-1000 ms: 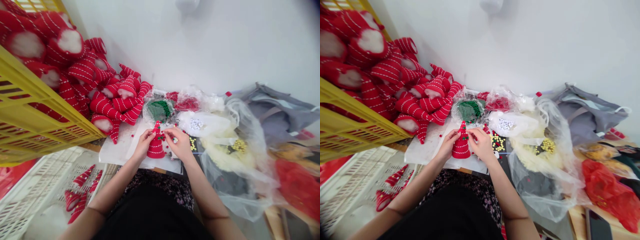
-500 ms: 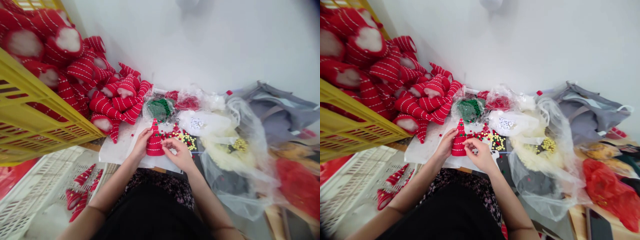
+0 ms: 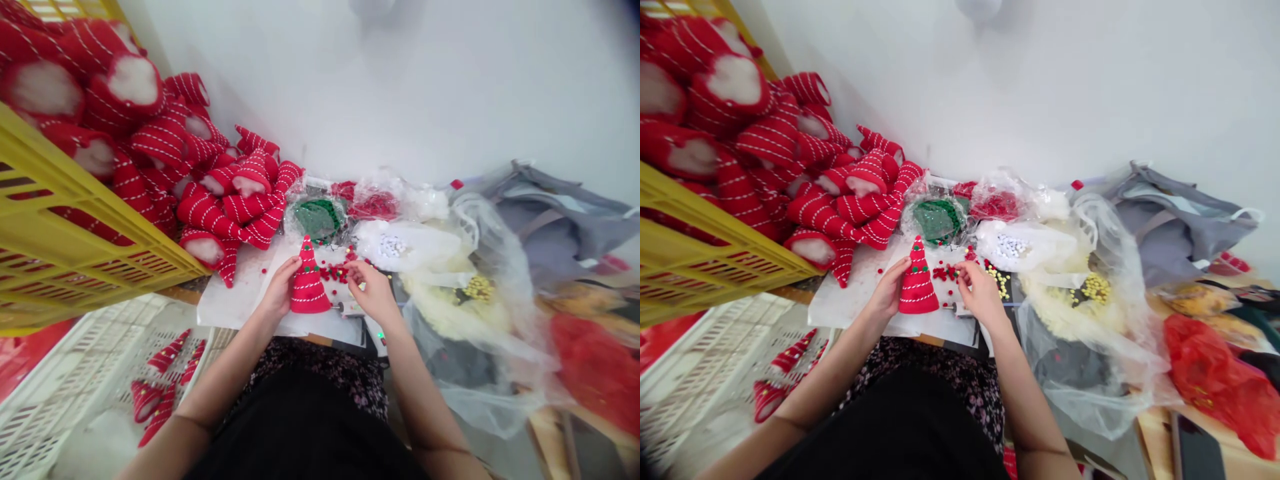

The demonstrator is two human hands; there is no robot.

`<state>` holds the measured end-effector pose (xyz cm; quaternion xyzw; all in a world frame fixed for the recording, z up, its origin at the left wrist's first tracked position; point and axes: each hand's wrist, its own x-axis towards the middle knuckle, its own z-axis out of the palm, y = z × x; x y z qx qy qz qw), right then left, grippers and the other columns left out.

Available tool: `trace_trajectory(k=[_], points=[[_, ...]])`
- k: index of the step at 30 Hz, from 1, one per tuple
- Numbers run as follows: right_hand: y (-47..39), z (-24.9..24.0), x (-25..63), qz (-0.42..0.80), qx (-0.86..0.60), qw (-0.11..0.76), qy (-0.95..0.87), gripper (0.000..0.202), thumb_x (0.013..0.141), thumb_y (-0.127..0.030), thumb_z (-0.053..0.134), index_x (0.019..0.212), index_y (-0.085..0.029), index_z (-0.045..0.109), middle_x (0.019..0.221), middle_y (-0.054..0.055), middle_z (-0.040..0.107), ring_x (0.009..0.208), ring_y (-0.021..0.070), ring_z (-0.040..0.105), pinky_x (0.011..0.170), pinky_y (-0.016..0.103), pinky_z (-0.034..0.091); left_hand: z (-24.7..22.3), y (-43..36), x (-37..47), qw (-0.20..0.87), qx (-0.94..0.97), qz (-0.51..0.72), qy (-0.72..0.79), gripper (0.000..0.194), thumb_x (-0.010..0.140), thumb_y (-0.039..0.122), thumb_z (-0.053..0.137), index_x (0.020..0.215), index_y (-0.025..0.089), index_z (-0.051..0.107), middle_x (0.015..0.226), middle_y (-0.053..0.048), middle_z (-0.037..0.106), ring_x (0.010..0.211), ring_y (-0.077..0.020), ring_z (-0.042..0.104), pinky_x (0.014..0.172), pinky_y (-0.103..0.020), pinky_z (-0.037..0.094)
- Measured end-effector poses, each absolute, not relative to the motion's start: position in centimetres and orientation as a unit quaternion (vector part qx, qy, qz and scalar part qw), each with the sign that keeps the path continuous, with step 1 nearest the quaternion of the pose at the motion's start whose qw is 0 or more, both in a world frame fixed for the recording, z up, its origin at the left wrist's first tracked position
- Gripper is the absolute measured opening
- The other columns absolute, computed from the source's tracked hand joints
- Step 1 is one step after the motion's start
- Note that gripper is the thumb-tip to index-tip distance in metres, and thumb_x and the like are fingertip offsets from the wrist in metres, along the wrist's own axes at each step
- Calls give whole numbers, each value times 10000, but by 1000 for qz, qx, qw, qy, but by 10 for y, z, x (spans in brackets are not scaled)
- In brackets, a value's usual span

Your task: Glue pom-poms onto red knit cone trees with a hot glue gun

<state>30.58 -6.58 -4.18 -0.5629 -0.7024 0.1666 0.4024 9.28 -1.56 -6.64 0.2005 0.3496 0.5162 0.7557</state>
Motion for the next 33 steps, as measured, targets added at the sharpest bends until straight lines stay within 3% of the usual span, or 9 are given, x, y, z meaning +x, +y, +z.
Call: trace_trajectory(k=[2, 5, 8, 13, 19, 25, 33], points=[[-61, -44, 306, 133, -562, 374, -726, 182, 885, -165, 578, 1005, -210, 707, 932, 76, 742, 793, 233, 705, 768, 381, 586, -66, -16, 95, 762, 202, 512, 342, 346, 635, 322, 925, 885, 190, 725, 844, 2, 761, 749, -170, 694, 744, -282, 545], [-60, -36, 293, 106, -530, 400, -740, 134, 954, -200, 597, 986, -216, 726, 969, 83, 745, 879, 239, 717, 830, 376, 580, -65, -19, 98, 762, 219, 507, 339, 361, 627, 324, 932, 882, 192, 713, 817, 8, 749, 717, -159, 676, 699, -261, 521], [-58, -24, 274, 97, -501, 412, -755, 110, 973, -225, 639, 1013, -224, 741, 957, 71, 735, 878, 227, 709, 817, 349, 573, -63, -21, 100, 751, 249, 509, 339, 351, 644, 339, 922, 883, 195, 710, 808, 10, 734, 708, -157, 661, 689, -261, 499], [-53, -15, 257, 86, -486, 362, -791, 98, 948, -175, 658, 975, -201, 748, 911, 62, 705, 829, 219, 679, 762, 337, 549, -63, -23, 99, 721, 312, 516, 341, 305, 699, 351, 880, 913, 192, 730, 859, -2, 734, 783, -159, 659, 758, -256, 489], [-53, -16, 277, 71, -534, 454, -710, 116, 949, -196, 640, 867, -208, 721, 818, 37, 686, 732, 197, 651, 719, 319, 531, -66, -21, 95, 720, 300, 515, 355, 311, 704, 371, 877, 917, 207, 721, 841, 9, 711, 749, -155, 638, 735, -264, 481], [-53, -20, 273, 90, -511, 383, -764, 77, 933, -230, 700, 976, -202, 757, 896, 58, 712, 858, 228, 687, 789, 340, 540, -66, -23, 100, 708, 339, 517, 340, 321, 746, 384, 856, 958, 189, 714, 882, -8, 712, 840, -188, 660, 815, -292, 478], [-52, -17, 254, 41, -510, 326, -795, 59, 906, -176, 679, 903, -193, 736, 861, 56, 689, 824, 225, 658, 721, 317, 501, -68, -23, 99, 683, 371, 527, 342, 297, 745, 383, 845, 951, 198, 739, 905, -13, 730, 878, -184, 655, 847, -279, 480]])
